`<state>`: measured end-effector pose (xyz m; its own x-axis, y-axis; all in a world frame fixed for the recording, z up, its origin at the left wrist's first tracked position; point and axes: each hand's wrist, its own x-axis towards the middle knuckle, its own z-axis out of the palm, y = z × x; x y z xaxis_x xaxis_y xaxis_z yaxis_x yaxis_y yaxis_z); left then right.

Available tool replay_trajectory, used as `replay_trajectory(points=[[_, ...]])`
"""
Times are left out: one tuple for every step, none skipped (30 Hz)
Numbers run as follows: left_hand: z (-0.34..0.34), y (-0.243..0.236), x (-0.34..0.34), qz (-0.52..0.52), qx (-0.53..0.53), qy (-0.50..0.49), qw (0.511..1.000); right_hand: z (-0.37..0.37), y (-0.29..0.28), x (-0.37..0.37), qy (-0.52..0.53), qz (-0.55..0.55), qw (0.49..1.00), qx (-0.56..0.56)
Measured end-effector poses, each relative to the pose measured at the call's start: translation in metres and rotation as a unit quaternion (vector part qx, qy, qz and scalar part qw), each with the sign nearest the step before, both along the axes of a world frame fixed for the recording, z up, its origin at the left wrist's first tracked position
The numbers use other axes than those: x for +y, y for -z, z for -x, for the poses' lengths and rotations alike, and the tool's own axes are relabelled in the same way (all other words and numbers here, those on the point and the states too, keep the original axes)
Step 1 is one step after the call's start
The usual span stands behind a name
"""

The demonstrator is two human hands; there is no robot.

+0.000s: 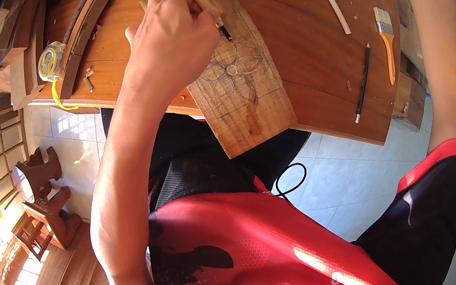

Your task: The person carves a design into a rectangular wooden block using a chisel and a wooden mallet. They repeatedly strike the chisel to remove wood shavings and refine the pattern, occasionally rotating the block to access different angles.

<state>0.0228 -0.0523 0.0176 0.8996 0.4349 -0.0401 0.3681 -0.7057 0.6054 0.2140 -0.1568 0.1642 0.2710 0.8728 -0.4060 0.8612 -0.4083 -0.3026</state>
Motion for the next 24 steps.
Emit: replay_trajectory(points=[[0.002, 0.002, -0.002, -0.009, -0.018, -0.003, 1.0, 0.0, 0.001, -0.001, -0.004, -0.023, 1.0, 0.008], [0.004, 0.004, -0.004, -0.019, -0.036, -0.005, 0.999, 0.0, 0.002, -0.002, -0.012, -0.029, 0.999, 0.007], [0.005, 0.005, -0.006, -0.029, -0.054, -0.008, 0.998, 0.0, 0.002, -0.002, -0.022, -0.035, 0.999, 0.004], [0.006, 0.006, -0.005, -0.021, -0.05, -0.009, 0.998, 0.001, 0.0, -0.002, -0.035, -0.023, 0.999, -0.007], [0.007, 0.006, -0.005, -0.013, -0.046, -0.011, 0.999, 0.002, -0.002, -0.001, -0.036, -0.01, 0.999, -0.007], [0.008, 0.006, -0.005, -0.005, -0.042, -0.013, 0.999, 0.003, -0.005, 0.0, -0.036, 0.003, 0.999, -0.008], [0.009, 0.006, -0.006, -0.007, -0.034, -0.015, 0.999, 0.004, -0.007, 0.002, -0.023, 0.017, 1.0, 0.001], [0.009, 0.006, -0.006, -0.01, -0.028, -0.017, 0.999, 0.005, -0.007, 0.002, -0.019, 0.016, 1.0, 0.0], [0.01, 0.005, -0.007, -0.013, -0.021, -0.019, 1.0, 0.007, -0.008, 0.002, -0.015, 0.016, 1.0, -0.002], [0.01, 0.004, -0.008, 0.011, -0.025, -0.025, 0.999, 0.01, -0.005, -0.001, -0.021, 0.001, 1.0, -0.014], [0.011, 0.002, -0.01, 0.034, -0.028, -0.027, 0.999, 0.008, -0.008, 0.0, -0.017, 0.009, 1.0, -0.001], [0.011, 0.0, -0.011, 0.056, -0.031, -0.03, 0.997, 0.006, -0.011, 0.001, -0.013, 0.019, 1.0, 0.013], [0.011, 0.001, -0.011, 0.058, -0.029, -0.034, 0.997, 0.005, -0.013, 0.002, -0.01, 0.03, 0.999, 0.026], [0.011, 0.002, -0.011, 0.058, -0.029, -0.039, 0.997, 0.008, -0.015, 0.005, -0.005, 0.039, 0.999, 0.016], [0.011, 0.002, -0.012, 0.059, -0.028, -0.043, 0.997, 0.006, -0.017, 0.007, 0.001, 0.044, 0.999, 0.025], [0.011, 0.002, -0.012, 0.061, -0.027, -0.041, 0.997, 0.005, -0.019, 0.007, 0.007, 0.05, 0.998, 0.035], [0.012, 0.001, -0.013, 0.062, -0.026, -0.043, 0.997, 0.003, -0.021, 0.008, 0.013, 0.056, 0.997, 0.043], [0.012, 0.0, -0.013, 0.063, -0.026, -0.044, 0.997, 0.008, -0.02, 0.009, 0.015, 0.063, 0.997, 0.04], [0.012, 0.0, -0.013, 0.063, -0.022, -0.042, 0.997, 0.008, -0.019, 0.009, 0.012, 0.061, 0.998, 0.027], [0.012, 0.0, -0.014, 0.064, -0.018, -0.042, 0.997, 0.008, -0.017, 0.01, 0.008, 0.061, 0.998, 0.013], [0.012, 0.0, -0.014, 0.064, -0.014, -0.041, 0.997, 0.008, -0.015, 0.01, 0.004, 0.058, 0.998, -0.002], [0.012, 0.0, -0.013, 0.062, -0.017, -0.041, 0.997, 0.011, -0.015, 0.015, 0.022, 0.066, 0.998, -0.009], [0.012, 0.0, -0.014, 0.062, -0.019, -0.04, 0.997, 0.01, -0.016, 0.013, 0.018, 0.062, 0.998, 0.011], [0.013, 0.002, -0.014, 0.062, -0.022, -0.039, 0.997, 0.009, -0.018, 0.011, 0.013, 0.058, 0.998, 0.03]])
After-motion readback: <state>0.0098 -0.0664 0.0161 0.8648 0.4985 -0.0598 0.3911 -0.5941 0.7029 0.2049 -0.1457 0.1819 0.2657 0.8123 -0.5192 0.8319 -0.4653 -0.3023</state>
